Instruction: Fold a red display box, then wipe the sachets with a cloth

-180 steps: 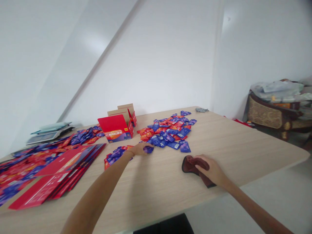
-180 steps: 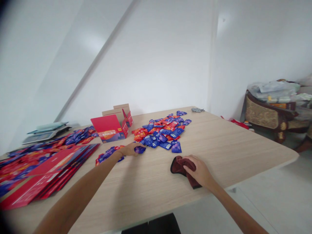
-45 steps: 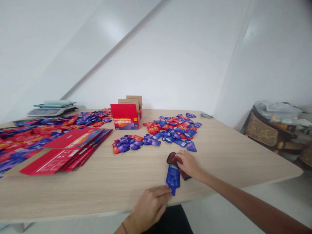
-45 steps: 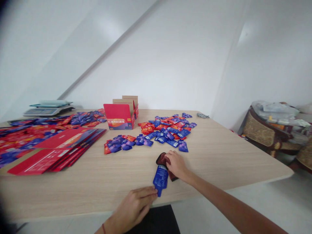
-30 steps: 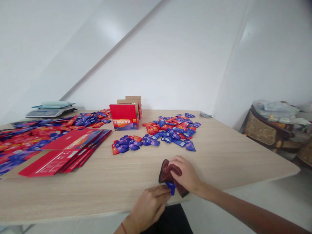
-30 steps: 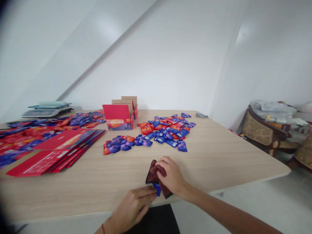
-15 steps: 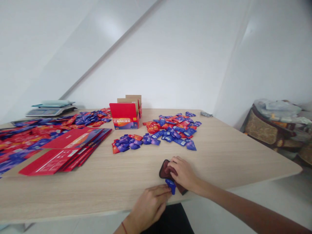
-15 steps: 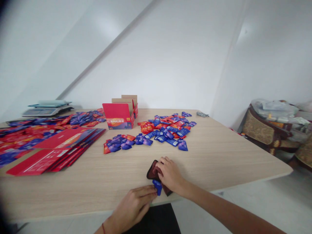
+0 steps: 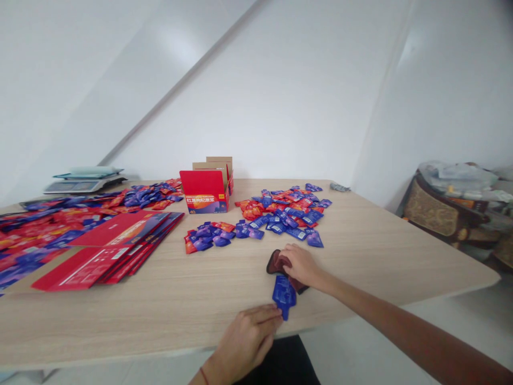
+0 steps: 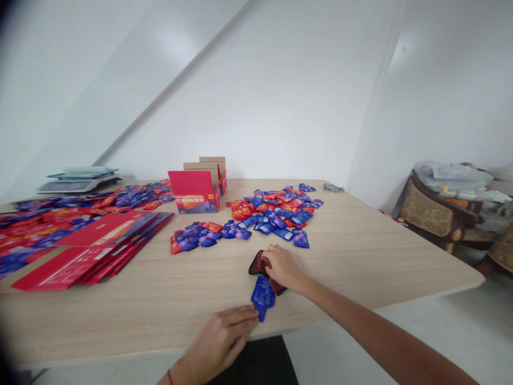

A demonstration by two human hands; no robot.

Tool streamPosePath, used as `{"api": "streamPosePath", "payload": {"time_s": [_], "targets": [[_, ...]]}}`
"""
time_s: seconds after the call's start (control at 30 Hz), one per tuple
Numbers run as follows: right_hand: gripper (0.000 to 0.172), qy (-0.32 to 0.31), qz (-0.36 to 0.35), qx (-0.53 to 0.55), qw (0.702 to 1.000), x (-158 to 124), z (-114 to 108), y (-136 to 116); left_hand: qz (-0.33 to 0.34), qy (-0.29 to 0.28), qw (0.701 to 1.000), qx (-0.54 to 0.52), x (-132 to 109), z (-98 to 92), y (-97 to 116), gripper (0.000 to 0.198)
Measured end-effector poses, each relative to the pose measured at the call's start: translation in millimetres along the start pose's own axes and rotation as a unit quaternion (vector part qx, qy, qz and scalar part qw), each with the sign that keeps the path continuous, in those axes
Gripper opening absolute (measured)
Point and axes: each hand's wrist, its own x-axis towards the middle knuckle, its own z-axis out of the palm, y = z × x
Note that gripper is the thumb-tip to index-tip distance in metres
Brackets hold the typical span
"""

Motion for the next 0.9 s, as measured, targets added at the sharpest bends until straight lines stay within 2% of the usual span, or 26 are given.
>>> {"api": "streamPosePath", "payload": {"time_s": [0.17, 0.3, 0.37, 0.47, 0.53, 0.67, 0.8, 0.9], "targets": [[0.014, 0.010, 0.027, 0.072, 0.997, 8, 1, 17, -0.005, -0.010, 1.000, -0.006, -1, 0.2, -2, 0.042], [0.014, 0.047, 0.053, 0.101, 0.992, 10, -1, 35, -0.002, -0.010, 1.000, -0.003, 0, -1.5, 0, 0.042], [0.019, 0.103, 0.079, 0.136, 0.982, 8, -4, 47, -0.002, -0.007, 1.000, 0.002, 0, -1.8, 1, 0.043], [0.023, 0.214, 0.135, 0.215, 0.943, -4, -8, 68, -0.003, -0.012, 1.000, 0.015, 1, -1.9, 1, 0.046], [0.026, 0.253, 0.174, 0.227, 0.924, -18, -10, 82, 0.000, -0.017, 1.000, 0.022, 1, -2.4, 1, 0.047], [0.024, 0.245, 0.211, 0.159, 0.933, -60, -11, 102, 0.010, -0.011, 1.000, 0.027, 1, -3.2, 0, 0.046], [0.023, 0.219, 0.194, 0.135, 0.947, -96, -2, 111, 0.005, -0.002, 1.000, 0.030, 0, -1.9, -1, 0.044], [0.024, 0.223, 0.175, 0.132, 0.950, -107, 8, 113, -0.011, 0.018, 0.999, 0.028, 0, -0.9, 0, 0.040]]}}
